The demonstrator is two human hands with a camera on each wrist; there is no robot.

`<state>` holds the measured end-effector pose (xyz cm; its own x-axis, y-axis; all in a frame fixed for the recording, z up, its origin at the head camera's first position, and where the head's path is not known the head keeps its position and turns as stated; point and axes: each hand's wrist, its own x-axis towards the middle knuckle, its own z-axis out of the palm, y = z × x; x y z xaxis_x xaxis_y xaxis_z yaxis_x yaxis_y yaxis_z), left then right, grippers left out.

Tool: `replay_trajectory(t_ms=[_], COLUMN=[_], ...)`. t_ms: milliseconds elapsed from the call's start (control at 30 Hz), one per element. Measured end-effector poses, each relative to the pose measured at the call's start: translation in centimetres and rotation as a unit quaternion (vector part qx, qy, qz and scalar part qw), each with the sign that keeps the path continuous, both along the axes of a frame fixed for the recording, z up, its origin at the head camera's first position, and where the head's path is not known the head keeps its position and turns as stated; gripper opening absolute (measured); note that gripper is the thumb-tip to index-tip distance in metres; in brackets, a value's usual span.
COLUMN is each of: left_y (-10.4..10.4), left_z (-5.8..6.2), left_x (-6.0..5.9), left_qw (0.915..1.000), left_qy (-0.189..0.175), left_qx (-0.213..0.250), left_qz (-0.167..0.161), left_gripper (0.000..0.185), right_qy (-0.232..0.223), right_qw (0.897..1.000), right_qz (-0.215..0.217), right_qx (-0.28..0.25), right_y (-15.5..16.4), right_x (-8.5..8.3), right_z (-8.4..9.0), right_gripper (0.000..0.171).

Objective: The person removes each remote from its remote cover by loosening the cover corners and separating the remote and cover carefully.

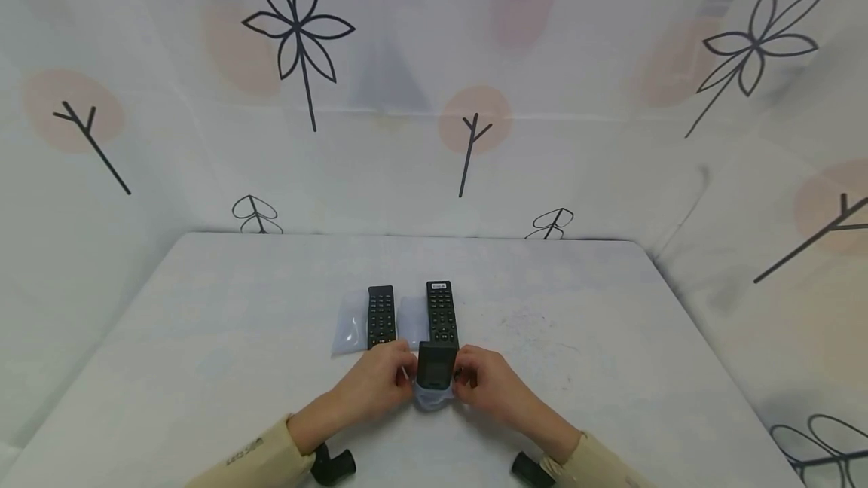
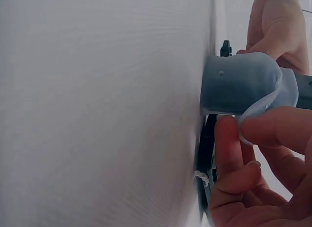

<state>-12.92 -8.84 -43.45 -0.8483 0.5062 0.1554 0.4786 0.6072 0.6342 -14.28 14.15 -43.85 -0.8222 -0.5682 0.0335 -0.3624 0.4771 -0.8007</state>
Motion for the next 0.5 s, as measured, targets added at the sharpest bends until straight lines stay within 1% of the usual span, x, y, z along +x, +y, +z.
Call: replay_trajectory(t_ms=[267, 367, 500], left_y=[0.19, 0.26, 0.30], left_z=[-0.36, -0.50, -0.67], left_x=[-0.04, -0.03, 0.07], left_qw=[0.9994, 0.9996, 0.9998], left_qy=[-0.025, -0.010, 0.009], left_qx=[-0.020, -0.020, -0.018], left_qz=[-0.015, -0.015, 0.000], left_gripper=[0.023, 0.022, 0.021], right_qy=[-0.017, -0.017, -0.018], right_qw=[0.999, 0.999, 0.999], right_qz=[-0.006, -0.009, -0.015], right_qx=[0.031, 0.034, 0.032], right_y=[-0.29, -0.35, -0.39], right_x=[0.04, 0.10, 0.19], right_z=[0.07, -0.05, -0.19], right_gripper=[0.032, 0.028, 0.022])
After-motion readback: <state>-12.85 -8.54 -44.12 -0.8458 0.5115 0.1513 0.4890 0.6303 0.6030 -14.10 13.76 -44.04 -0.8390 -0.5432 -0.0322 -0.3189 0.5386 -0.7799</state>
